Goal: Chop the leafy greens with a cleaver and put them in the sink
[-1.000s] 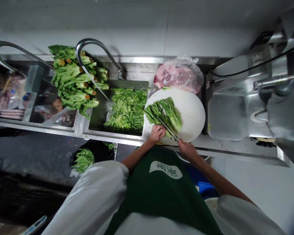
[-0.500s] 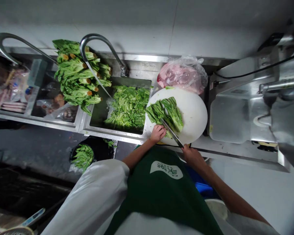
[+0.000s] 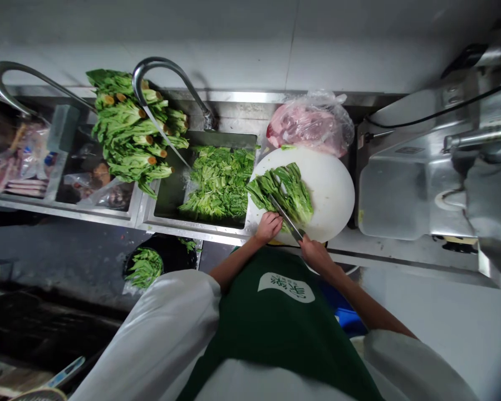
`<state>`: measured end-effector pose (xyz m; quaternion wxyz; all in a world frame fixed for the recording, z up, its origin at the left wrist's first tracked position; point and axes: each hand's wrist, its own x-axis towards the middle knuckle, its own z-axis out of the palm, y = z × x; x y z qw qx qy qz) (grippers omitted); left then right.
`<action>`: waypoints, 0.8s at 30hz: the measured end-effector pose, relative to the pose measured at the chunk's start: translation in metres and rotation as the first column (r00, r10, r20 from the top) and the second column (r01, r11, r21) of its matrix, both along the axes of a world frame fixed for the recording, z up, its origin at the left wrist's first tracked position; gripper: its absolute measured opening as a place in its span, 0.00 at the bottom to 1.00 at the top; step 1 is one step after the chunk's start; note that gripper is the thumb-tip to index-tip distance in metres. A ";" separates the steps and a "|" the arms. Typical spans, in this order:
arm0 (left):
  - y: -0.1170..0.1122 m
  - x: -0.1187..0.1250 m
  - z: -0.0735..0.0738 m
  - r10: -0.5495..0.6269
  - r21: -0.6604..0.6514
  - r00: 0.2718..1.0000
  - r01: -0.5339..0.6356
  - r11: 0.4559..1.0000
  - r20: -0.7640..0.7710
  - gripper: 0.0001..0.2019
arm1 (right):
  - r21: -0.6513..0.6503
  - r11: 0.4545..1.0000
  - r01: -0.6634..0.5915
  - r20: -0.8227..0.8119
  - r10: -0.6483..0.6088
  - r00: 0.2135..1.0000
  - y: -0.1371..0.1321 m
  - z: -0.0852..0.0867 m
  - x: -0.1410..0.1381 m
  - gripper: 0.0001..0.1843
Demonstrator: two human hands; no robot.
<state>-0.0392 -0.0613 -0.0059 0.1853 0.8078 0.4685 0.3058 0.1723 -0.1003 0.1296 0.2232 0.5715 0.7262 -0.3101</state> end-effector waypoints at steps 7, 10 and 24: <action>-0.001 0.001 -0.004 -0.002 -0.033 0.999 0.001 0.999 -0.042 0.12 | 0.024 1.000 -0.006 -0.081 0.008 0.997 -0.009 0.011 0.017 0.18; -0.001 0.001 -0.004 -0.008 -0.032 0.999 0.006 0.999 -0.050 0.11 | -0.012 1.000 0.028 -0.078 -0.028 0.997 -0.010 0.008 0.012 0.17; 0.018 0.027 0.042 0.170 -0.008 0.985 -0.170 0.985 -0.016 0.11 | 0.171 0.935 0.312 0.055 -0.325 0.944 -0.006 0.021 0.072 0.17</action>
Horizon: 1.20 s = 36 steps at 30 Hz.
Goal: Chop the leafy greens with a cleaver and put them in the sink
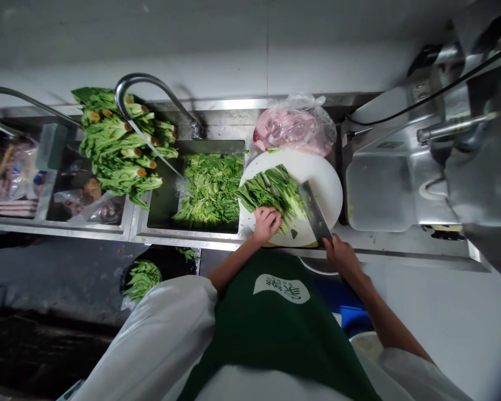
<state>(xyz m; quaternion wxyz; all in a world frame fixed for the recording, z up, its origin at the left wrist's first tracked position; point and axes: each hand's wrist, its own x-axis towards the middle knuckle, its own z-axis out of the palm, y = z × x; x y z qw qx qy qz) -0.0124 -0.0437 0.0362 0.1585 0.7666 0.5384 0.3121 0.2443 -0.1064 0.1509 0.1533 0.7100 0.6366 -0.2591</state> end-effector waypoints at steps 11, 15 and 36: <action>0.054 0.068 -0.001 -0.404 -0.039 0.912 0.402 0.915 -0.071 0.12 | -0.036 0.999 0.010 0.074 -0.007 0.997 -0.016 -0.001 0.004 0.18; 0.056 0.069 -0.003 -0.416 -0.043 0.906 0.414 0.909 -0.078 0.12 | -0.082 0.996 -0.040 0.061 0.045 0.997 -0.030 0.006 -0.002 0.18; 0.053 0.066 -0.015 -0.419 -0.051 0.907 0.417 0.907 -0.046 0.13 | -0.095 0.994 -0.054 -0.015 0.053 0.998 -0.002 -0.007 -0.006 0.15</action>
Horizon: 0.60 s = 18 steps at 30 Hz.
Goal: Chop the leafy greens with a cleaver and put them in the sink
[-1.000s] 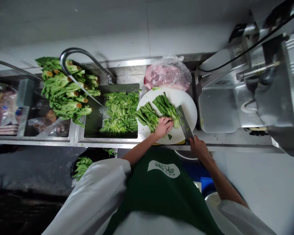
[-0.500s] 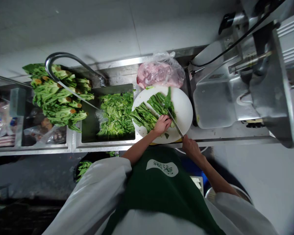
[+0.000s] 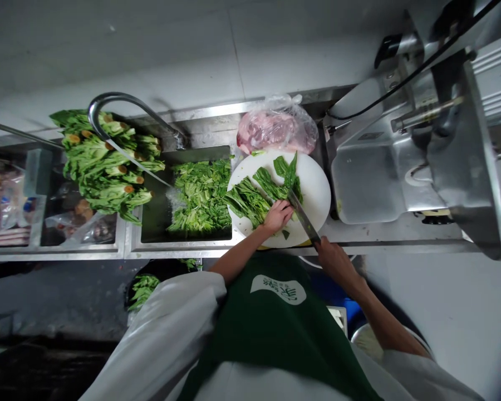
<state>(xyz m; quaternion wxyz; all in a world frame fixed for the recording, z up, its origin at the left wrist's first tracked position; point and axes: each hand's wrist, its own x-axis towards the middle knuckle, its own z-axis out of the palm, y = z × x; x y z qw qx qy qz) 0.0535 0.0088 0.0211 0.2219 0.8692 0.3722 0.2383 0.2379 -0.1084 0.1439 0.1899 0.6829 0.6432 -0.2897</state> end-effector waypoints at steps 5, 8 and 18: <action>0.001 0.000 0.001 0.002 0.000 1.000 -0.002 1.000 0.007 0.13 | -0.001 1.000 0.005 -0.004 -0.005 1.000 -0.001 -0.002 0.001 0.15; 0.001 0.000 0.004 0.000 -0.022 1.000 0.000 1.000 0.001 0.13 | -0.006 1.000 -0.002 -0.010 0.002 1.000 -0.001 -0.007 0.000 0.15; -0.002 -0.001 0.002 0.014 -0.018 0.999 -0.014 1.000 -0.039 0.14 | 0.018 0.999 0.040 -0.043 -0.039 0.998 -0.006 -0.006 -0.004 0.15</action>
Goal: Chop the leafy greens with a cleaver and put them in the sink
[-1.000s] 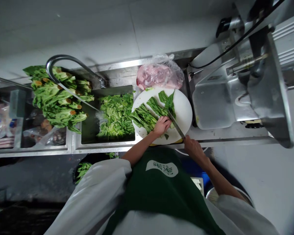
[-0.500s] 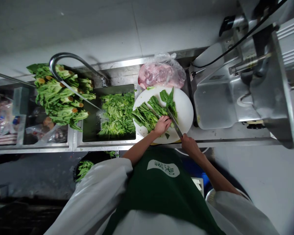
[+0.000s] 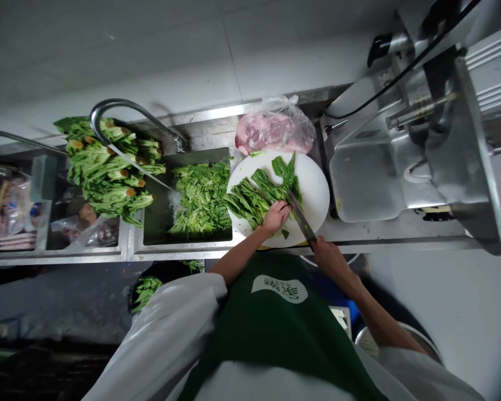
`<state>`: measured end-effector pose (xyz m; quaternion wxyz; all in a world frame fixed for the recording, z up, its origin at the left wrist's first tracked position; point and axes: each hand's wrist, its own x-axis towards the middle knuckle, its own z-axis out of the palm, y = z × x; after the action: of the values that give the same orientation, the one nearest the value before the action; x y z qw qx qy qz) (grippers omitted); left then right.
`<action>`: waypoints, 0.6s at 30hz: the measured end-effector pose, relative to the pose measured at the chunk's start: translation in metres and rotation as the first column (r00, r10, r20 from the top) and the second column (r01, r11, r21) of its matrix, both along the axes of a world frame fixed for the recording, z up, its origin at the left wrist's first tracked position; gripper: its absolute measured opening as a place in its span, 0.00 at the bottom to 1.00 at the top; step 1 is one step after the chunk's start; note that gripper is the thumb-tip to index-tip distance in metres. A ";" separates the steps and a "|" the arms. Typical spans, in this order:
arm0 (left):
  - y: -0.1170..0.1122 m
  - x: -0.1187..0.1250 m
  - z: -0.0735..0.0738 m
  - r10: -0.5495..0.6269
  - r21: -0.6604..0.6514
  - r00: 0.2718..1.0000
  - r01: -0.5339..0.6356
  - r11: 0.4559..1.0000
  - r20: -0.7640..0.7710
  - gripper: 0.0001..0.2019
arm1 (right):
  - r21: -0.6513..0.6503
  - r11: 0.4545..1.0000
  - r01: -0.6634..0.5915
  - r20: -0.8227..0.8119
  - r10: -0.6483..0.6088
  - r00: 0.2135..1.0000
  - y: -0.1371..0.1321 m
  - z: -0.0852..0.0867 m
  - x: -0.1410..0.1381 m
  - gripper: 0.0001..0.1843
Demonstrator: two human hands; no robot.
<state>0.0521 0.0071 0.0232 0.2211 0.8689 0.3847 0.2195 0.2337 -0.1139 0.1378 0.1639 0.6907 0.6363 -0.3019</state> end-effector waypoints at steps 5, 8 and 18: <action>-0.001 0.000 -0.003 0.011 0.017 1.000 -0.011 1.000 0.002 0.14 | 0.004 1.000 0.009 -0.005 -0.009 1.000 0.001 0.000 -0.001 0.14; -0.001 0.000 -0.003 0.015 0.007 1.000 -0.015 1.000 -0.005 0.14 | 0.018 1.000 0.013 -0.039 -0.012 0.999 0.000 -0.001 0.001 0.14; -0.002 0.000 -0.009 0.022 0.017 0.999 -0.023 1.000 0.022 0.13 | 0.023 0.999 0.025 -0.045 -0.024 0.999 -0.001 0.001 0.002 0.14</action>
<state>0.0518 0.0048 0.0143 0.2153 0.8639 0.3900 0.2350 0.2356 -0.1150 0.1393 0.1379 0.6934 0.6349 -0.3116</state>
